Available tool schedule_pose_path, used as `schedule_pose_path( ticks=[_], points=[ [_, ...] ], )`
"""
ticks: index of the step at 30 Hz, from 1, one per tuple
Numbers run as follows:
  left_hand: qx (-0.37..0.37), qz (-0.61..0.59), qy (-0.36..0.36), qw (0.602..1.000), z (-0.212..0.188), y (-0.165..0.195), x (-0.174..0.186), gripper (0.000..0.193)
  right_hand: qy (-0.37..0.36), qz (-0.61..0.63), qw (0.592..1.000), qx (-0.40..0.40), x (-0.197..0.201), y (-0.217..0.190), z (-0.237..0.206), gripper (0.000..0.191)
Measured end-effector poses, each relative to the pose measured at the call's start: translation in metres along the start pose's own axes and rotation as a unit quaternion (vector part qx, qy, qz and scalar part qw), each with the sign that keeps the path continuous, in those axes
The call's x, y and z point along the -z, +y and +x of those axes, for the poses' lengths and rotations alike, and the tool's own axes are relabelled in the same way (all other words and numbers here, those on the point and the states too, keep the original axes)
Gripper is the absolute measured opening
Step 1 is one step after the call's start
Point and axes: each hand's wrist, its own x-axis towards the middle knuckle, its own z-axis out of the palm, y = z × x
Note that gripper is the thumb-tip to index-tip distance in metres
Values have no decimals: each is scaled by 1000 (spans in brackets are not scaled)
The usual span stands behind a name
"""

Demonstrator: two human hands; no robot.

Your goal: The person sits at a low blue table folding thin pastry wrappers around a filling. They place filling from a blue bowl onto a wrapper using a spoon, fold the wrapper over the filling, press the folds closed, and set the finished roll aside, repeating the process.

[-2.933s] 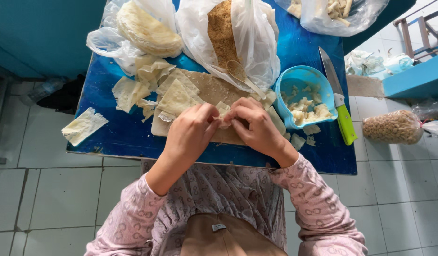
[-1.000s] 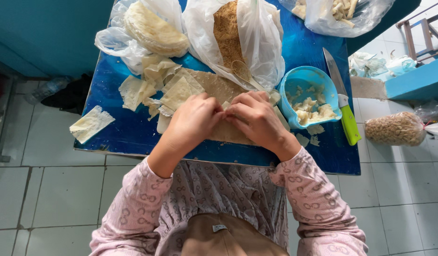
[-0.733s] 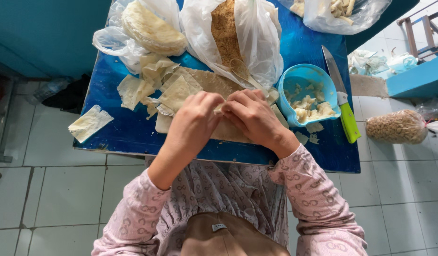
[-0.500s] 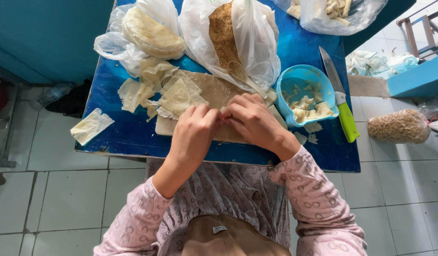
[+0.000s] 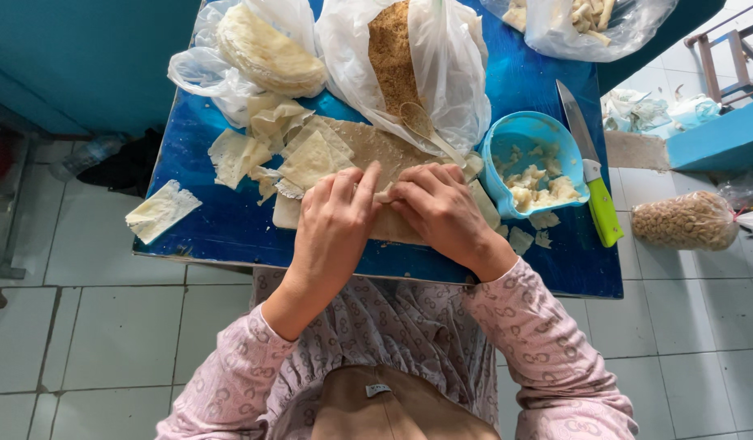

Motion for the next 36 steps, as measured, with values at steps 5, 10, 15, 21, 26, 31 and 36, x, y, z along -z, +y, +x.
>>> schedule_pose_path(
  ticks=[5, 10, 15, 21, 26, 31, 36],
  points=[
    [5, -77, -37, 996, 7, -3, -10, 18, -3, 42, 999, -32, -3, 6, 0, 19],
    [-1, -11, -43, 999, 9, -5, -13, 15, 36, 27, 998, -51, -4, 5, -4, 25],
    [4, 2, -24, 1000, 11, -4, -12, 16, 42, 22, 999, -25, -7, 6, -3, 25],
    [-12, 79, 35, 996, 1, 5, -12, 39, 33, -24, 999, -3, -10, 7, -1, 27],
    [36, 0, -24, 999, 9, -5, -19, 16, 33, -3, 999, -43, -14, 9, 3, 23],
    [0, 74, -21, 997, 8, -8, -19, 24, 53, -10, 997, -46, -14, 10, 4, 27],
    [-1, 74, -24, 997, 6, -13, -23, 37, 53, -21, 998, -11, -15, 14, 4, 22]
  ],
)
